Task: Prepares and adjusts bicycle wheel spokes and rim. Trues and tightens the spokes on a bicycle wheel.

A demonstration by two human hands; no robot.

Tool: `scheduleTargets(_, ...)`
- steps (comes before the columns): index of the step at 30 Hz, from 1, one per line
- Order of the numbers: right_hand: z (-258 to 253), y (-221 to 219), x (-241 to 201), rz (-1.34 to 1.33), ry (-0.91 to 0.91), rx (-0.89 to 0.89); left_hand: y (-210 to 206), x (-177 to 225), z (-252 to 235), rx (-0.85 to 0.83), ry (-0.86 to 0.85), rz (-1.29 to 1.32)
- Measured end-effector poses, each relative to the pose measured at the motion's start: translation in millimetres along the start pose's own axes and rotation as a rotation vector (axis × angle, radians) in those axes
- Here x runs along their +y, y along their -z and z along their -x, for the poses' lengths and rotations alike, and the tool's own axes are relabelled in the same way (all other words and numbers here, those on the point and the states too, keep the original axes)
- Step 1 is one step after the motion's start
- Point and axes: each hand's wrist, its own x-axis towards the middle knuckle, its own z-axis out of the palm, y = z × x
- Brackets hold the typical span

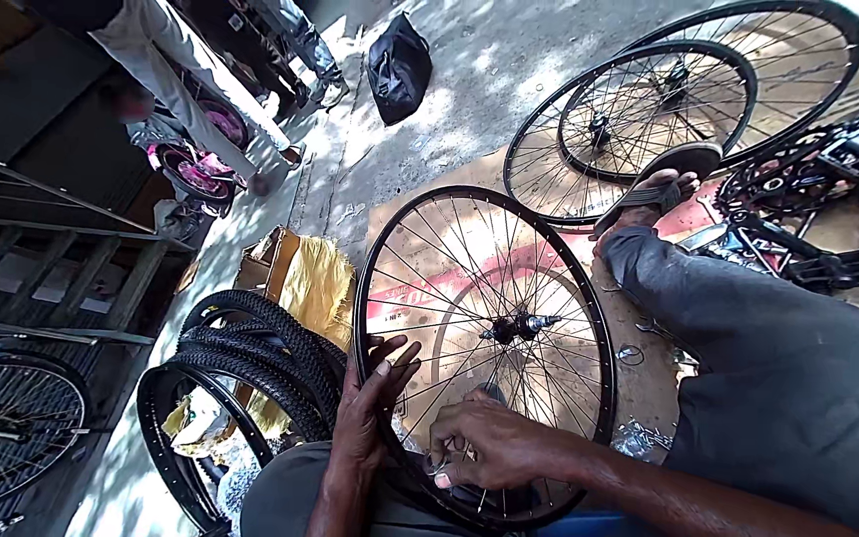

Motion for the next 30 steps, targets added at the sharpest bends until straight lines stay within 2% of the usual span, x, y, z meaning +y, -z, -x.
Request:
scheduleTargets(3,0,-6,4,0.038,0.026,0.033,-1,19,-21,0.103,0.049,-0.174)
scheduleTargets(7,1,-8,9,0.043,0.088,0.033,5,34,-46,0.232,0.187,-0.167)
scheduleTargets(12,7,-5,14,0.087,0.197,-0.086,12,19,-41,0.351,0.241,-0.089)
scheduleTargets(15,19,1,24,0.212,0.211,-0.157,13,-7,-26,0.306,0.208,0.014)
scheduleTargets(19,36,4,46,0.354,0.02,-0.241,10,-27,-16,0.082,0.214,0.068)
scheduleTargets(21,40,3,53,0.395,-0.042,-0.212,7,-24,-18,0.009,0.229,0.059)
scheduleTargets(24,40,8,60,0.398,-0.083,-0.169,5,-21,-23,0.002,0.229,0.098)
scheduleTargets(30,37,14,56,0.387,-0.119,-0.217,13,-25,-26,0.038,0.249,0.08)
